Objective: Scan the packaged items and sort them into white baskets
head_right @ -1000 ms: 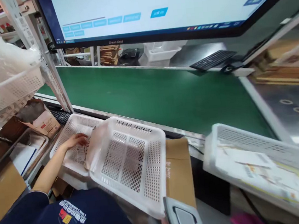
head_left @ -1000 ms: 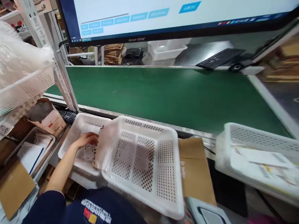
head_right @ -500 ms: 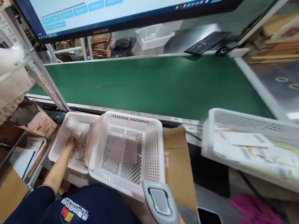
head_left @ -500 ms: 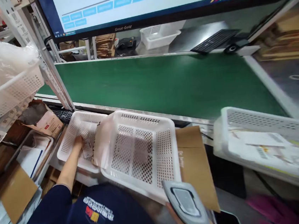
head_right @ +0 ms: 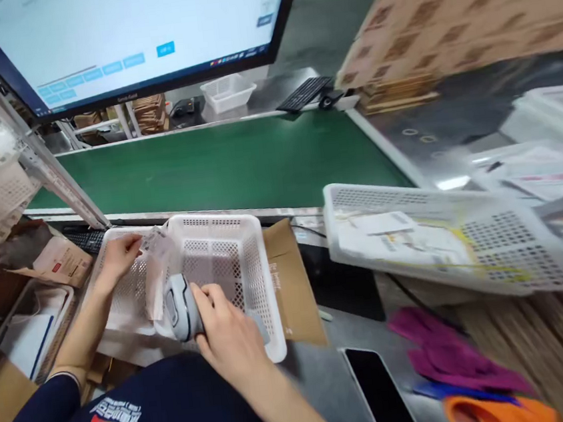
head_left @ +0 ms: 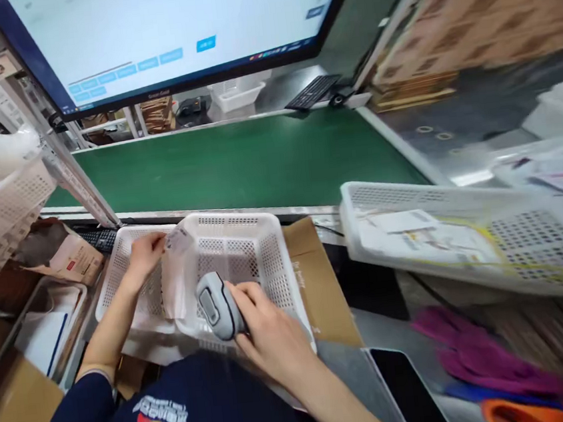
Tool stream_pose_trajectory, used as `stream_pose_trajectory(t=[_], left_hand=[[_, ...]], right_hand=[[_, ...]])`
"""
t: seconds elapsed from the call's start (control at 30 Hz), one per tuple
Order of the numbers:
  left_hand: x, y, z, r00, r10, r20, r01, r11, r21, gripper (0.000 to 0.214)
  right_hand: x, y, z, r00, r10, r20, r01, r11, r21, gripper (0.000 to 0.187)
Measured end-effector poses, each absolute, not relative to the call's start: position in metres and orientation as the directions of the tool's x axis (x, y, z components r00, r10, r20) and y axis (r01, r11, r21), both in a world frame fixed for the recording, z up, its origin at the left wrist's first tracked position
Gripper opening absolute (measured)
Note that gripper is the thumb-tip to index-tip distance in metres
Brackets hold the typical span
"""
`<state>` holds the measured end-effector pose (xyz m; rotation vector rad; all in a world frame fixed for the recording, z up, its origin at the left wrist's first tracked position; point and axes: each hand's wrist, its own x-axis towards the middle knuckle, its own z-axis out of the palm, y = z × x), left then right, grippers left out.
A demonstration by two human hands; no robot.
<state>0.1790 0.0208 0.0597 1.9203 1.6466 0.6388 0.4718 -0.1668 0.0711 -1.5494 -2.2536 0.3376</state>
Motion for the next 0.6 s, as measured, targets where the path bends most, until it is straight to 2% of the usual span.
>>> stream_pose_trajectory(t=[0.1,0.2,0.27,0.33,0.37,0.4,0.43,0.5,0.53,0.57,0.6], left_hand=[[0.217,0.014,0.062,0.300,0.954,0.002,0.656,-0.208,0.725,0.030],[0.242,0.015,0.044,0.349,0.934,-0.076,0.655,-0.186,0.732,0.039],[0.250,0.017,0.025,0.240,0.967,-0.088,0.713,-0.114,0.692,0.058],[0.251,0.017,0.005,0.038,0.992,-0.123,0.792,0.045,0.608,0.086],[0.250,0.016,-0.004,-0.056,0.984,-0.172,0.817,0.144,0.558,0.093],[0.248,0.014,-0.011,-0.125,0.964,-0.236,0.827,0.233,0.512,0.091],[0.245,0.012,-0.016,-0.165,0.939,-0.302,0.828,0.298,0.475,0.079],[0.234,0.009,-0.018,-0.181,0.914,-0.363,0.821,0.344,0.455,0.037],[0.227,0.009,-0.014,-0.176,0.922,-0.346,0.815,0.333,0.475,0.018],[0.218,0.009,-0.007,-0.164,0.937,-0.308,0.806,0.308,0.506,0.008],[0.208,0.011,0.003,-0.145,0.954,-0.262,0.794,0.270,0.545,0.014]], right_hand=[[0.474,-0.159,0.082,-0.302,0.943,0.141,0.887,0.332,-0.322,0.081],[0.497,-0.171,0.070,-0.219,0.968,0.122,0.893,0.249,-0.374,0.080],[0.518,-0.188,0.053,-0.130,0.987,0.095,0.864,0.160,-0.478,0.074],[0.537,-0.210,0.031,-0.041,0.998,0.045,0.797,0.060,-0.601,0.061],[0.545,-0.222,0.019,-0.003,1.000,0.019,0.753,0.014,-0.658,0.054],[0.552,-0.232,0.007,0.025,1.000,-0.006,0.706,-0.022,-0.708,0.049],[0.558,-0.242,-0.005,0.055,0.998,-0.021,0.663,-0.052,-0.747,0.046],[0.565,-0.255,-0.024,0.122,0.991,-0.046,0.596,-0.110,-0.795,0.045],[0.567,-0.259,-0.031,0.143,0.988,-0.067,0.571,-0.137,-0.810,0.046],[0.568,-0.259,-0.035,0.150,0.985,-0.085,0.548,-0.155,-0.822,0.047],[0.569,-0.257,-0.035,0.145,0.985,-0.097,0.527,-0.160,-0.835,0.047]])
